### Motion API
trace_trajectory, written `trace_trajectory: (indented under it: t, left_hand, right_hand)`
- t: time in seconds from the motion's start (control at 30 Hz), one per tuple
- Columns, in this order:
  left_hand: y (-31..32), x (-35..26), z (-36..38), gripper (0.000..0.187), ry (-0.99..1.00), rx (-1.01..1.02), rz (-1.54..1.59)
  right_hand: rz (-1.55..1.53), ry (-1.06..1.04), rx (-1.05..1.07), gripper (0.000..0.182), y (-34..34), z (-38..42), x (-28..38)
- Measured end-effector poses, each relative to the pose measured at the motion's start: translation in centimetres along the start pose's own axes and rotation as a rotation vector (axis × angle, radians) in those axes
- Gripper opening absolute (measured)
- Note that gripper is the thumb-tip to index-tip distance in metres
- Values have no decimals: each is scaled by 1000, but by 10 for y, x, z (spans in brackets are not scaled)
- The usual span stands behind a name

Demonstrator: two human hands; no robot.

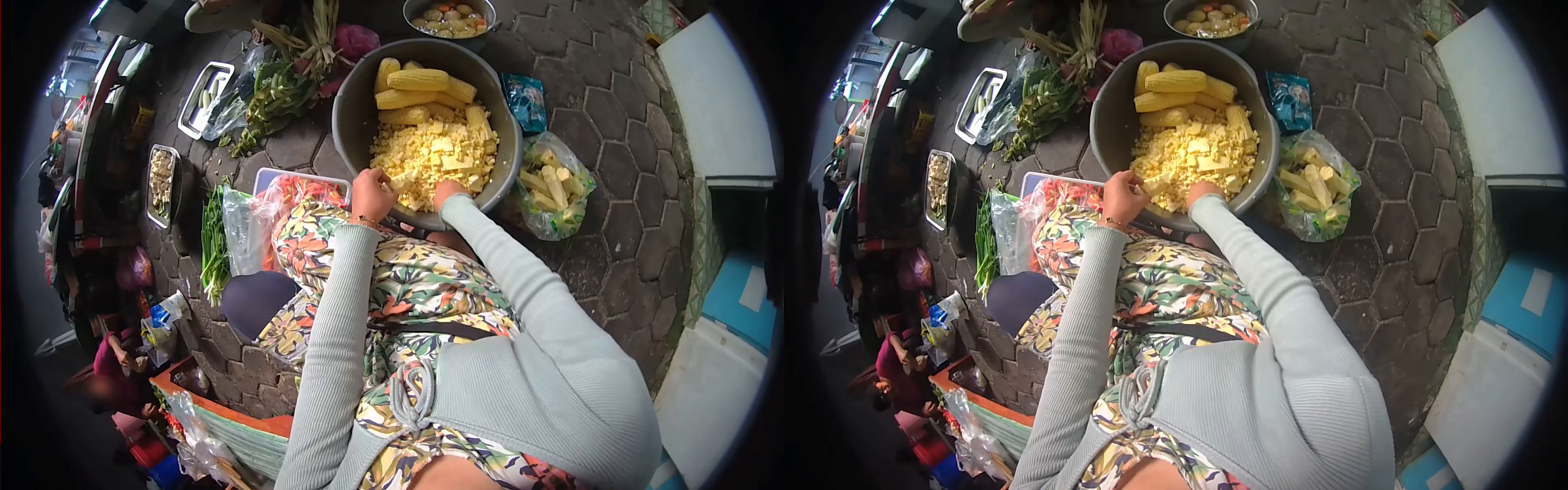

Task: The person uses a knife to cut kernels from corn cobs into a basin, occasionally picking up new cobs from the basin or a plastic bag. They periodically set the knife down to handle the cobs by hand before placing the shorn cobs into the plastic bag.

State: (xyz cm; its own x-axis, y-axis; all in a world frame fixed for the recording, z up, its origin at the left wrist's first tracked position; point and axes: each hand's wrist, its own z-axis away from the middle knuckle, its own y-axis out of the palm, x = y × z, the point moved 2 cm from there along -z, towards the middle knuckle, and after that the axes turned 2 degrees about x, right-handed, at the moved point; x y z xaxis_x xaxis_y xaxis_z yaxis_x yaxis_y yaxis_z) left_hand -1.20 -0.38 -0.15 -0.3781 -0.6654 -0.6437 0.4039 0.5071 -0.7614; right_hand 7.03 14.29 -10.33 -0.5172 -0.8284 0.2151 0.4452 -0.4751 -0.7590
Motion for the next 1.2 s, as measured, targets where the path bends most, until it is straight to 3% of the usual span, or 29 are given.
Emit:
trace_trajectory:
  t: [0.07,0.13,0.33,0.53,0.67,0.73,0.77,0.87,0.93,1.0,1.03,1.13,1.2]
  left_hand:
    - [6,3,2,12,56,-21,-16]
    - [10,0,3,9,65,-18,-21]
    - [7,-13,1,11,279,-9,15]
    - [8,-15,0,10,245,-8,32]
    - [4,-16,-1,9,246,-33,17]
    - [5,-14,2,9,211,-54,29]
    - [4,-11,0,11,152,-81,5]
    - [3,-2,-1,20,63,-78,-17]
    - [4,0,0,25,44,-44,-17]
    - [2,-5,-3,29,52,-42,-23]
    - [3,-6,-4,29,51,-46,-1]
    - [2,-8,-4,28,47,-57,43]
    - [1,-9,-4,28,40,-58,44]
  right_hand:
    - [103,-93,57,30,10,-1,-9]
    - [61,-47,109,28,-39,53,3]
    - [-215,-28,-76,29,-51,86,21]
    - [-160,28,-18,26,-17,39,24]
    - [-209,218,-43,24,-10,11,19]
    - [-104,128,47,26,-26,26,17]
    - [-63,17,-10,27,-2,8,4]
    - [-87,-110,4,26,-17,40,-1]
    - [-189,-76,16,27,-38,73,1]
    - [-276,-308,-92,28,-68,107,15]
    - [-418,-245,-140,28,-54,101,17]
    - [-398,-198,-123,28,-63,113,29]
    - [-403,-223,-219,27,-48,104,30]
